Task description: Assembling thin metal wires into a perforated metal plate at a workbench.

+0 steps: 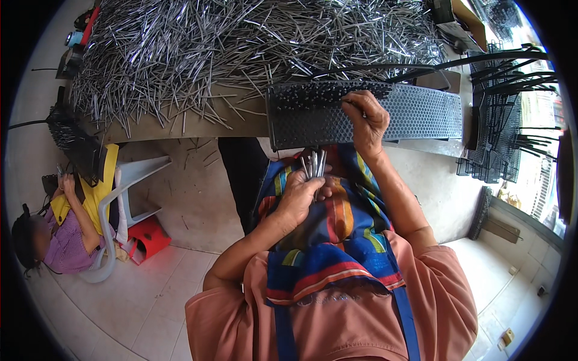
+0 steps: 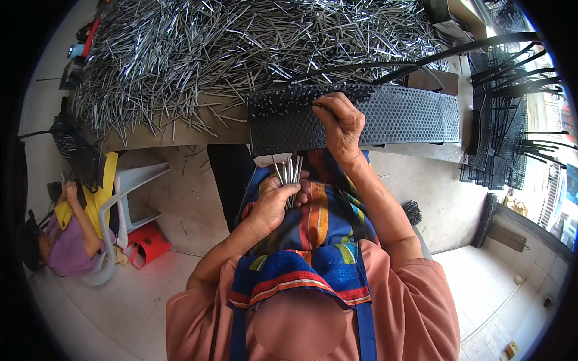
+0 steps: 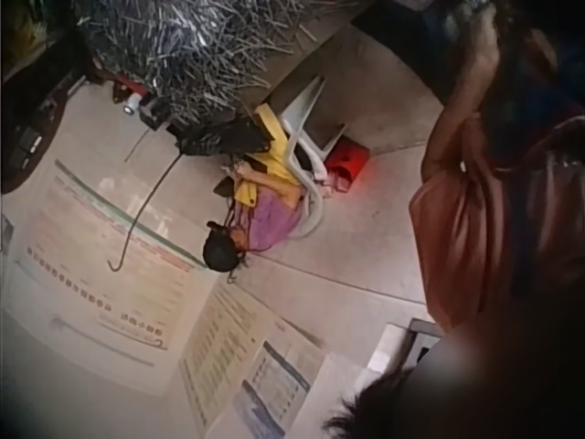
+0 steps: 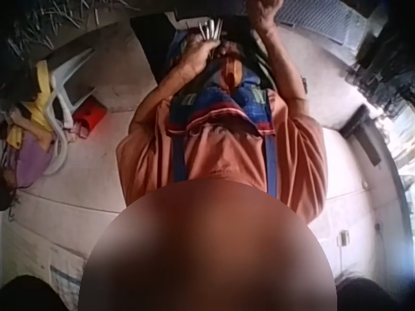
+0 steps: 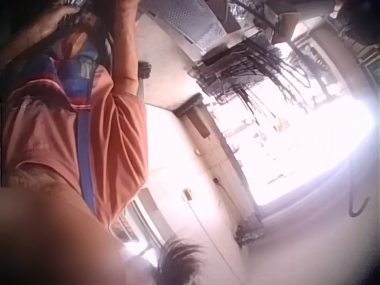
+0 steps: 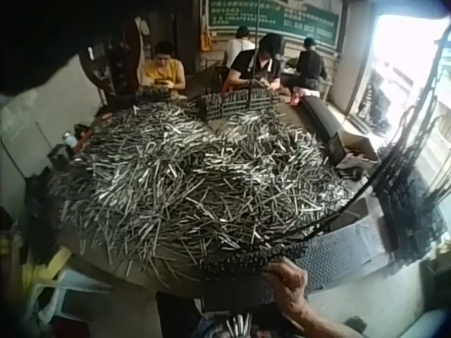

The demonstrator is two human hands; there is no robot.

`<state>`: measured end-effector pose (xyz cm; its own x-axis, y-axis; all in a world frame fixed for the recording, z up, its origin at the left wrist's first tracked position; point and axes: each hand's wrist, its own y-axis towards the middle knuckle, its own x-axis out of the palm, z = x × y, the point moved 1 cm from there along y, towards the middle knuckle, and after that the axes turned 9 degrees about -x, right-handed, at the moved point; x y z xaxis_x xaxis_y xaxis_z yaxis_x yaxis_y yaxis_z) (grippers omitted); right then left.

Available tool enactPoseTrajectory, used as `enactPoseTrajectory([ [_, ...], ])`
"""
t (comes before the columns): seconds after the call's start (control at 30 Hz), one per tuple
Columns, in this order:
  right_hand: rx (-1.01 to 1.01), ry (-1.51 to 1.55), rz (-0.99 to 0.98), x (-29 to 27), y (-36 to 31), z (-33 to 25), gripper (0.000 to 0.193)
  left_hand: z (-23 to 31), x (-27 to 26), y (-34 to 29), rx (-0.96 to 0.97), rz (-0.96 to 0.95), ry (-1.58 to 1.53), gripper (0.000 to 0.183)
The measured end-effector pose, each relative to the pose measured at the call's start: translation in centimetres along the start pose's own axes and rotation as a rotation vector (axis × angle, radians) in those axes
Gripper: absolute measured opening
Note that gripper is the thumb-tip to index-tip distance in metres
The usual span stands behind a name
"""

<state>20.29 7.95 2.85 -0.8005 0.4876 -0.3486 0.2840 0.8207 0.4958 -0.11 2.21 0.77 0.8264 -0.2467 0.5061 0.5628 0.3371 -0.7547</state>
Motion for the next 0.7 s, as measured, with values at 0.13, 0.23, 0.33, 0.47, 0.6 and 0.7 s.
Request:
enactPoseTrajectory([
  [0.13, -0.008, -0.003, -0.008, 0.05, 0.06, -0.16, 0.014, 0.65, 0.32, 0.18, 0.042, -0.012, -0.088, 0.028],
  [0.23, -0.031, -0.037, -0.024, -0.11, 0.15, -0.69, 0.014, 0.99, 0.54, 0.32, 0.044, 0.020, -0.103, 0.029],
  [0.33, -0.036, -0.050, -0.027, -0.26, -0.12, -0.88, 0.014, 0.70, 0.37, 0.63, 0.063, 0.038, -0.107, 0.029],
  [0.47, -0.015, -0.007, 0.004, -0.17, -0.19, -0.69, 0.015, 0.77, 0.45, 0.76, 0.085, 0.045, -0.110, 0.029],
  [0.6, -0.012, -0.010, -0.035, 0.02, -0.21, -0.64, 0.015, 0.90, 0.56, 0.65, 0.090, 0.027, -0.137, 0.028],
  [0.7, 0.002, -0.055, -0.041, 0.25, -0.75, 0.00, 0.015, 0.90, 0.59, 0.74, 0.085, 0.018, -0.126, 0.028],
])
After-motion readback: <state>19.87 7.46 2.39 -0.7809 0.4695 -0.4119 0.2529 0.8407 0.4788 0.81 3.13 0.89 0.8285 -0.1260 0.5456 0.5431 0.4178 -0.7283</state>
